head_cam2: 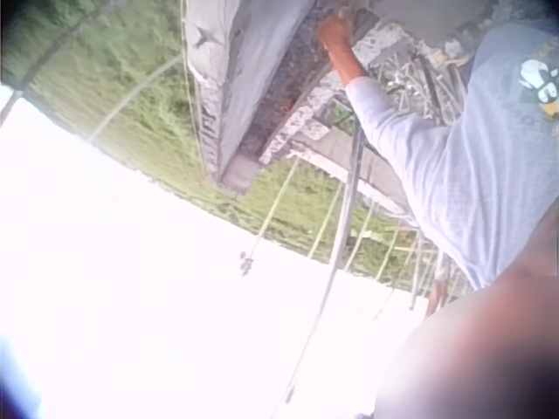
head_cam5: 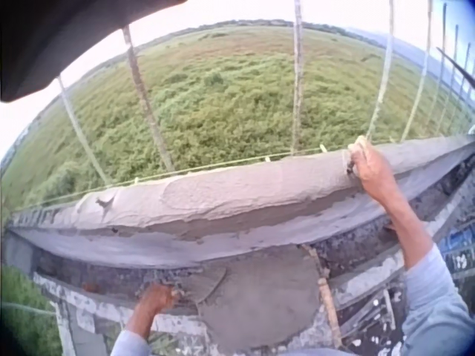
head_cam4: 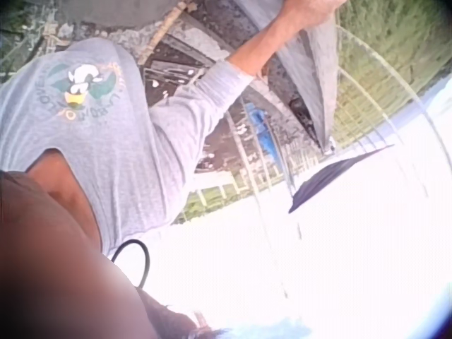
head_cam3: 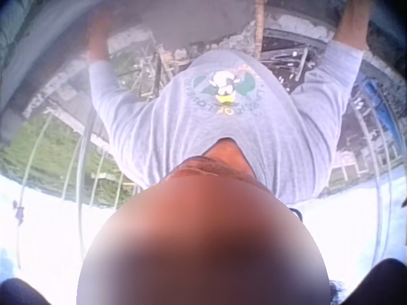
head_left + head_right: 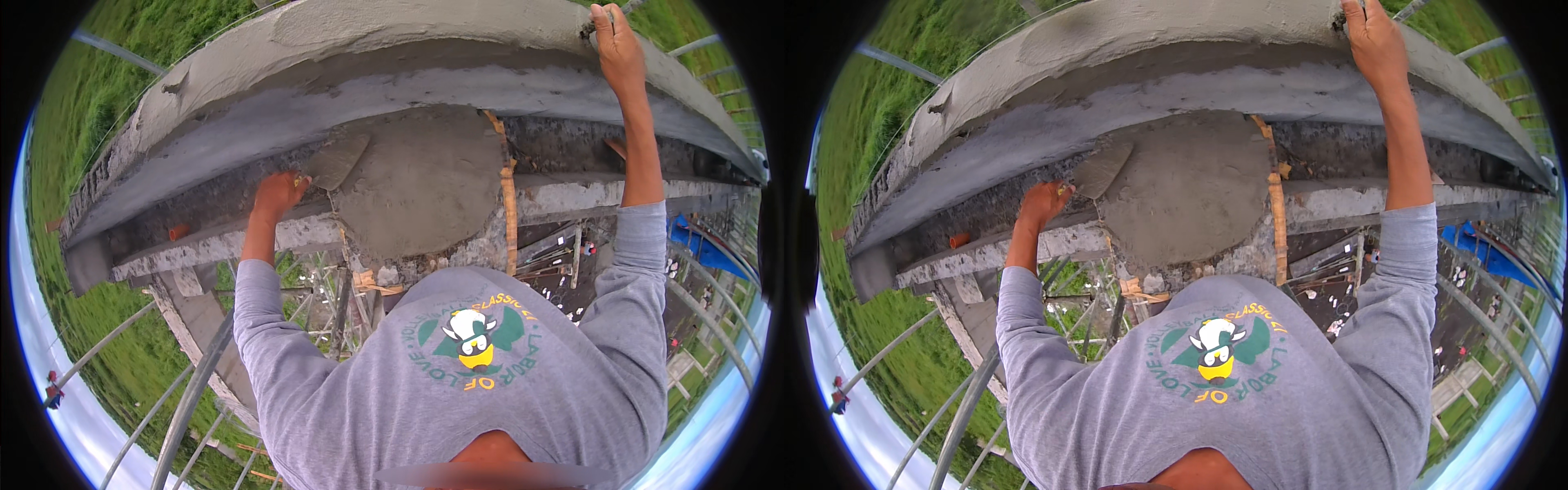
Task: The person scoops wet cement from a wooden board and spreads it onto a curved concrete beam using a trowel. They repeatedly smooth and level the surface along the beam's edge while standing on scaffolding.
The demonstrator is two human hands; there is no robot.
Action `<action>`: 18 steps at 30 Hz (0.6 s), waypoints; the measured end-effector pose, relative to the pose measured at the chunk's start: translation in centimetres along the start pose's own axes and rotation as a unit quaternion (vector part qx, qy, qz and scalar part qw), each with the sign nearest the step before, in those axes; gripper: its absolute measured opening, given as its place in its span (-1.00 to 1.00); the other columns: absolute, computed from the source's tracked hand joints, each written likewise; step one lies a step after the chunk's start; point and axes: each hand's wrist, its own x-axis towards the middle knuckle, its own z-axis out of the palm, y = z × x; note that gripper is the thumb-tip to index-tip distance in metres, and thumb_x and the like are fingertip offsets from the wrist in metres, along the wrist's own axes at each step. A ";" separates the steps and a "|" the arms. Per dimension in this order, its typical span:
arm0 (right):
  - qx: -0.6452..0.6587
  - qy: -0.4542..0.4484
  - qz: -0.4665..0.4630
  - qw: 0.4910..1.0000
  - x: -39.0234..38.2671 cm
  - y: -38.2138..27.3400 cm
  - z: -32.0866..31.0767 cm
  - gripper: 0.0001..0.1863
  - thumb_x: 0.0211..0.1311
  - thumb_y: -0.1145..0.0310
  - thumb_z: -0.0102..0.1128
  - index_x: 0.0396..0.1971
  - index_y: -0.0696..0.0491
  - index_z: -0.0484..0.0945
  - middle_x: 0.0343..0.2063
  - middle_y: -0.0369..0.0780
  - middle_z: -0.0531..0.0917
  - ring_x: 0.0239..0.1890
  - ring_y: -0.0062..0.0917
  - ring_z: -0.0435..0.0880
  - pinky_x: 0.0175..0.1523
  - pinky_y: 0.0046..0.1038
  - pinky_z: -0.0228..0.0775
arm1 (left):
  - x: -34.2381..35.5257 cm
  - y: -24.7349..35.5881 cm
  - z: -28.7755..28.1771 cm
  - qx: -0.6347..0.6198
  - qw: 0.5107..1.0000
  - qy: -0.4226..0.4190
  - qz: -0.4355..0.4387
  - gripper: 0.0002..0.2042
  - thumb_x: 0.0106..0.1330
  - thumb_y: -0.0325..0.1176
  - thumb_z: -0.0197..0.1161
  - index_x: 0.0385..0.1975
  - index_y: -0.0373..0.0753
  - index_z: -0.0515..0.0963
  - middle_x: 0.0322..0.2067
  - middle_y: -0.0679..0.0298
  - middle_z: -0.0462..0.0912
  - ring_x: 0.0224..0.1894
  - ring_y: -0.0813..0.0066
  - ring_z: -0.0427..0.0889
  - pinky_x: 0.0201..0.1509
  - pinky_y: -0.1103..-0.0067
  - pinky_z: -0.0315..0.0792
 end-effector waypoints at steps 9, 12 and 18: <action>0.039 -0.116 0.065 0.990 0.7 1.0 -1.1 -0.62 0.58 0.08 -0.09 -0.15 0.14 0.46 -0.40 0.07 0.60 -0.25 0.07 0.61 -0.14 -0.07 0.38 | 9.3 11.1 3.4 0.030 0.997 -0.016 0.064 -0.43 0.51 0.17 0.03 0.15 -0.24 0.58 -0.13 -0.09 0.74 0.02 -0.07 0.69 0.08 0.12 0.56; 0.021 -0.110 0.055 0.992 0.5 1.3 -1.1 -0.62 0.58 0.08 -0.09 -0.11 0.14 0.46 -0.34 0.10 0.63 -0.18 0.10 0.62 -0.10 -0.05 0.41 | 7.5 13.6 4.5 -0.010 1.000 -0.004 0.025 -0.44 0.52 0.15 0.03 0.21 -0.22 0.54 -0.13 -0.07 0.74 0.01 -0.07 0.69 0.09 0.13 0.56; 0.003 -0.121 0.070 0.990 0.6 1.2 -0.9 -0.61 0.56 0.06 -0.10 -0.08 0.13 0.47 -0.24 0.13 0.66 -0.08 0.15 0.63 -0.04 0.01 0.42 | 8.4 15.9 3.9 0.010 0.996 -0.080 0.036 -0.43 0.51 0.16 0.05 0.15 -0.24 0.59 -0.12 -0.04 0.73 0.02 -0.07 0.69 0.14 0.15 0.54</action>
